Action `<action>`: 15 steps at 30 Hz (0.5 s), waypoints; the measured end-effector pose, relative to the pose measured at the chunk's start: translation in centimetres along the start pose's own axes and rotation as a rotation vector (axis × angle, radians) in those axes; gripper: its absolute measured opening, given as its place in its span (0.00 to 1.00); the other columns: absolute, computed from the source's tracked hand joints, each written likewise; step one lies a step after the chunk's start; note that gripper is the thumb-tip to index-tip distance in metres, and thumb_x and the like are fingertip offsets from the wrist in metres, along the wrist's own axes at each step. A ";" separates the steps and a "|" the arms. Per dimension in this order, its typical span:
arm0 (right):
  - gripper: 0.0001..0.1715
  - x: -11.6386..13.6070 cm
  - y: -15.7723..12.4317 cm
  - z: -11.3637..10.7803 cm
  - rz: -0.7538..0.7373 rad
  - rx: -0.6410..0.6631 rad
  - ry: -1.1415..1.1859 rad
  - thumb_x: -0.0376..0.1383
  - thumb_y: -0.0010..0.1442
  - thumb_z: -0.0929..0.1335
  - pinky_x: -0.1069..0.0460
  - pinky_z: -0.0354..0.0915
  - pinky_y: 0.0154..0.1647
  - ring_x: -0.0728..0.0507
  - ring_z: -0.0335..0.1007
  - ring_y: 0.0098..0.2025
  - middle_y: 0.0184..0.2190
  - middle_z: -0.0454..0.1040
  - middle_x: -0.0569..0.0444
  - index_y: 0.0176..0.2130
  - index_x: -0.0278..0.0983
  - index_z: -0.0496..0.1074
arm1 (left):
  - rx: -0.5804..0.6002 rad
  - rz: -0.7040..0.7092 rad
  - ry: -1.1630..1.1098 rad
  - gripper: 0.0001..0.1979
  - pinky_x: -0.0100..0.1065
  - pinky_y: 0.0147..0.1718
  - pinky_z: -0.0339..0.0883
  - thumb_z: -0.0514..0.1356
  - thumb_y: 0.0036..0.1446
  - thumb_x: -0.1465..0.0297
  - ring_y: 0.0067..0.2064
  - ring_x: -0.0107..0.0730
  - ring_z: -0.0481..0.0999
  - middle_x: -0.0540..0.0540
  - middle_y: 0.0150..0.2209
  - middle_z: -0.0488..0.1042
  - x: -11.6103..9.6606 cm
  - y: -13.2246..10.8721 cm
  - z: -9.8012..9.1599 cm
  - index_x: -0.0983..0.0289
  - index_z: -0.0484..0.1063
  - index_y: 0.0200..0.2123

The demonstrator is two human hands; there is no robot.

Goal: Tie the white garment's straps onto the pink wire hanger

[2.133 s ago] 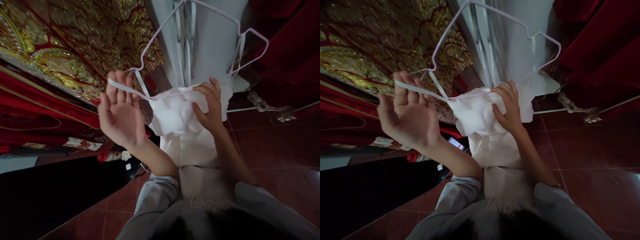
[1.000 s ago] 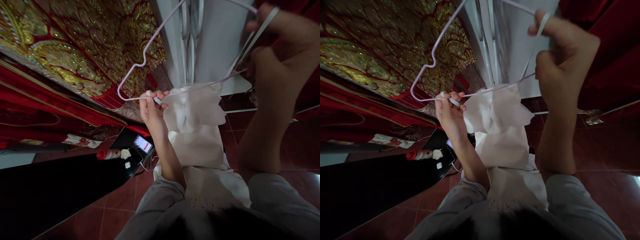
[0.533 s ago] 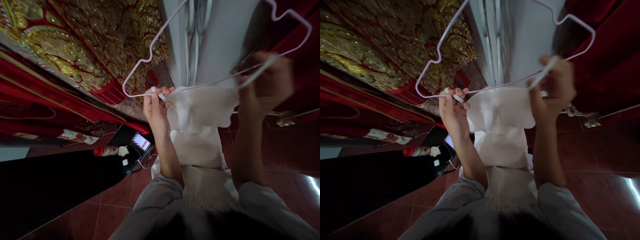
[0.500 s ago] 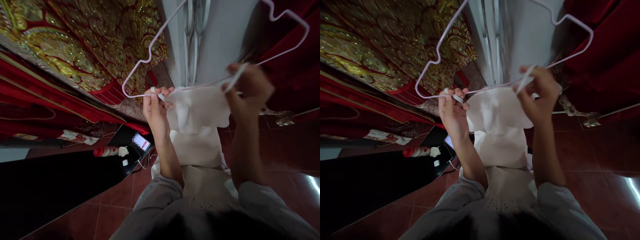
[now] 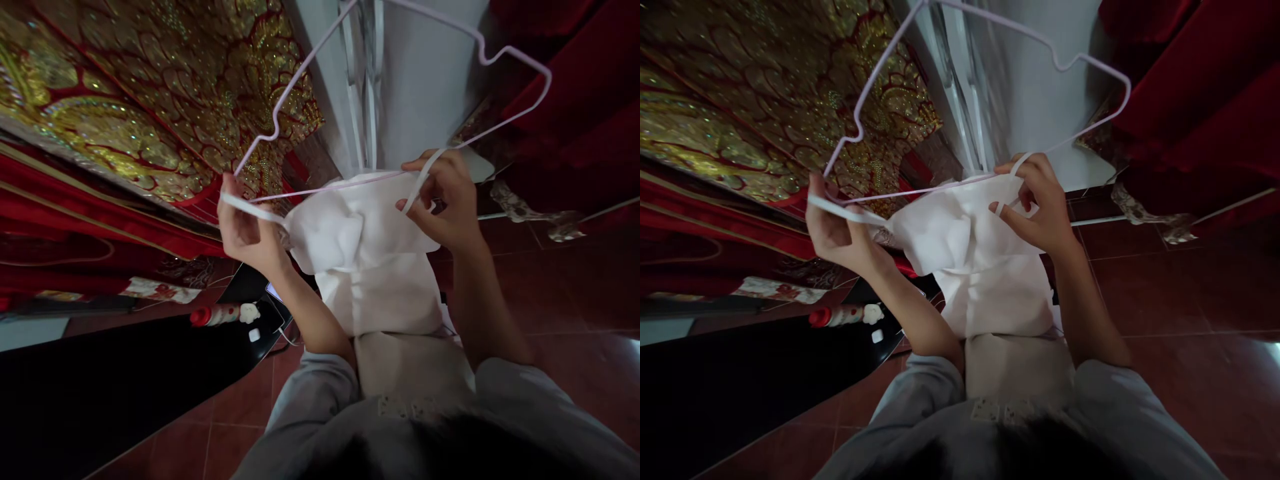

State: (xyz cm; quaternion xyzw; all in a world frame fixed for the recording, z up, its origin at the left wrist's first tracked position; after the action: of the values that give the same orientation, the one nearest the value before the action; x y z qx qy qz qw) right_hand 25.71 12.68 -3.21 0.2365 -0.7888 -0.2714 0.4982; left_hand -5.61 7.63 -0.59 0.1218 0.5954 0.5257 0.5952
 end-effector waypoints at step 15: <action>0.30 -0.1 0.0 -0.6 0.063 -0.022 0.027 0.51 0.53 0.78 0.50 0.63 0.23 0.48 0.65 0.31 0.54 0.71 0.50 0.54 0.51 0.75 | 0.074 -0.577 -0.015 0.14 0.35 0.35 0.69 0.59 0.70 0.71 0.36 0.34 0.77 0.50 0.28 0.75 4.3 4.1 3.6 0.59 0.70 0.29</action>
State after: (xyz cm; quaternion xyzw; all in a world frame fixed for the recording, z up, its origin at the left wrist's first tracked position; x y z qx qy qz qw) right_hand 26.34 12.65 -3.05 0.2095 -0.7861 -0.2608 0.5198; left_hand -5.65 14.37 0.99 -0.0270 0.6196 0.3119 0.7198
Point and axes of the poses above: each hand's wrist, its own y-axis towards the middle knuckle, its own z-axis out of the palm, x = y × z, the point moved 8 cm from there along y, towards the middle knuckle
